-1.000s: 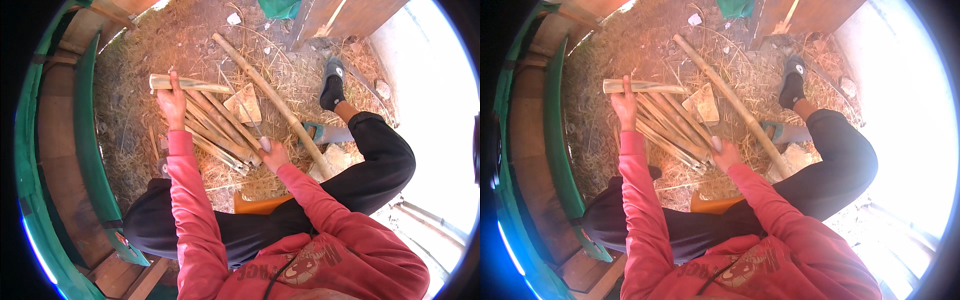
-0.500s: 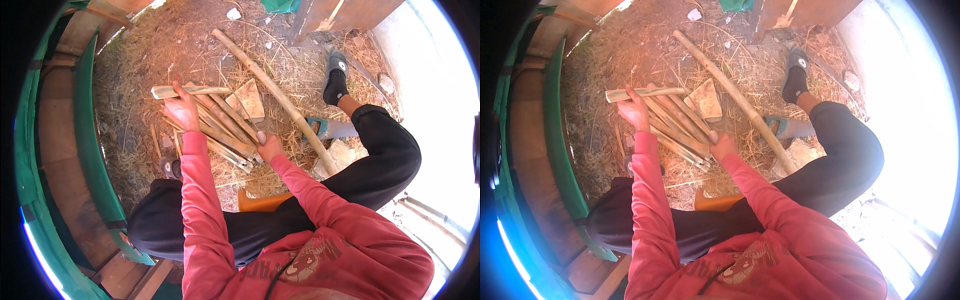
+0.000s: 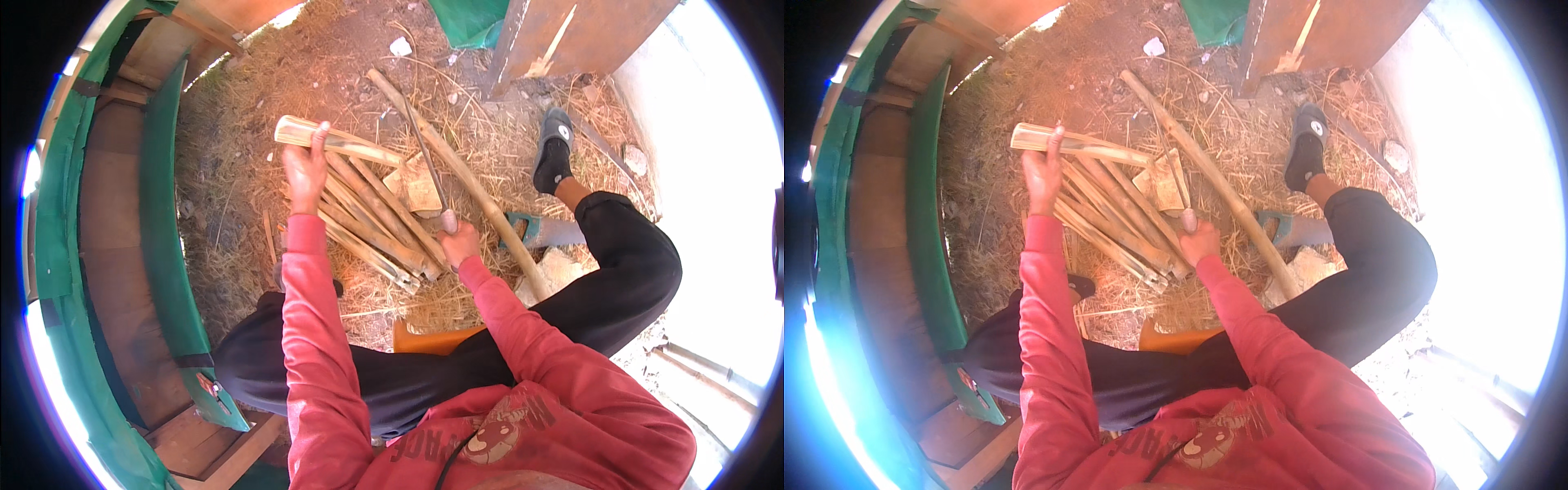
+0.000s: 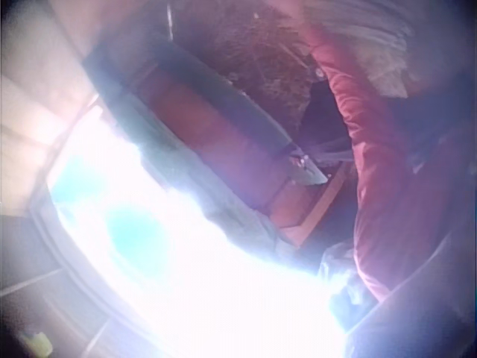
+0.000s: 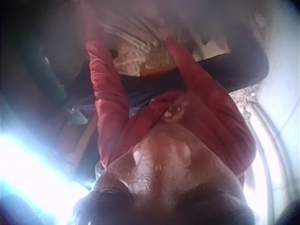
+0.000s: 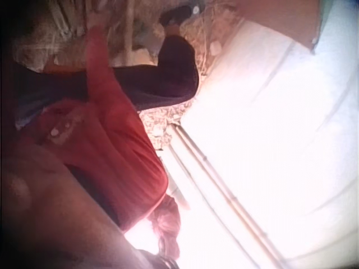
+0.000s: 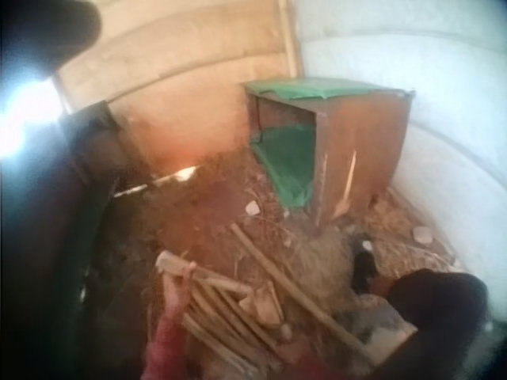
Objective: The person sits on the ground and uses a knife to split thin wooden sticks. They hold a stick in one hand and use the knife to pry it apart into smaller pieces, repeating this process with multiple sticks.
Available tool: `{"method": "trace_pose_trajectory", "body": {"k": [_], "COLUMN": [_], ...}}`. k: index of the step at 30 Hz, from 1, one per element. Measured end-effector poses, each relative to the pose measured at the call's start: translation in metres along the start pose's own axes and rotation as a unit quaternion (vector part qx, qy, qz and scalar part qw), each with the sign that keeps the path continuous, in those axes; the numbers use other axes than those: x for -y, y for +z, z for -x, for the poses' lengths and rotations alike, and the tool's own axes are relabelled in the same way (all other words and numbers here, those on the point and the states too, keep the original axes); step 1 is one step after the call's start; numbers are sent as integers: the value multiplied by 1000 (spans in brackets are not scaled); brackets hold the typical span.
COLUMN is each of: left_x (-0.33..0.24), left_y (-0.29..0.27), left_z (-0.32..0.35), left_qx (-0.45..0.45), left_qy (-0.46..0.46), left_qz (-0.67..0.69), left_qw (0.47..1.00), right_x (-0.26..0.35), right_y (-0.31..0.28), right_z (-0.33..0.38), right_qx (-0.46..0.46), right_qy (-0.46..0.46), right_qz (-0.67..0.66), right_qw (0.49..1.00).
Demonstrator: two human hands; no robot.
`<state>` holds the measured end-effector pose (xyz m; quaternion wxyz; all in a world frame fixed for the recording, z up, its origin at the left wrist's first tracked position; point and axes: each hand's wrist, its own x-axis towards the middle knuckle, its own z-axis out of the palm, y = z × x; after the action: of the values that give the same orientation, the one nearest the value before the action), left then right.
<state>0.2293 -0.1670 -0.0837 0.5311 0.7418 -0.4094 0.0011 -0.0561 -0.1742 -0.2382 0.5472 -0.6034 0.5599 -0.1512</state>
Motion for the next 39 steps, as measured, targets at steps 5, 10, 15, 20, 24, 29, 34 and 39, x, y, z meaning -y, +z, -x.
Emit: {"method": "trace_pose_trajectory", "body": {"k": [5,10,15,20,24,29,34,39], "left_x": [8,-6,-82,-69,-66,-48,-52,-62], "left_y": [3,-1,-8,22,28,45,39,34], "left_z": [-29,-33,2,51,58,66,61,40], "left_qx": [98,162,192,201,178,164,157,160], "left_qy": [-31,31,8,-25,-9,50,30,61], "left_qz": [13,-63,-15,-155,-205,-161,-166,-182], "left_qw": [995,984,981,967,962,972,973,968], "right_x": [81,140,125,113,130,134,134,130], "right_y": [-39,-84,-110,-125,-129,-114,-116,-125], "right_z": [33,72,98,124,149,157,157,150], "right_qx": [8,8,-10,-11,25,17,32,84], "right_qy": [-136,-239,-225,-222,-260,-270,-267,-239], "right_qz": [-83,-81,-140,-70,-28,2,-33,-54], "right_qw": [987,968,964,973,965,963,963,966]}}
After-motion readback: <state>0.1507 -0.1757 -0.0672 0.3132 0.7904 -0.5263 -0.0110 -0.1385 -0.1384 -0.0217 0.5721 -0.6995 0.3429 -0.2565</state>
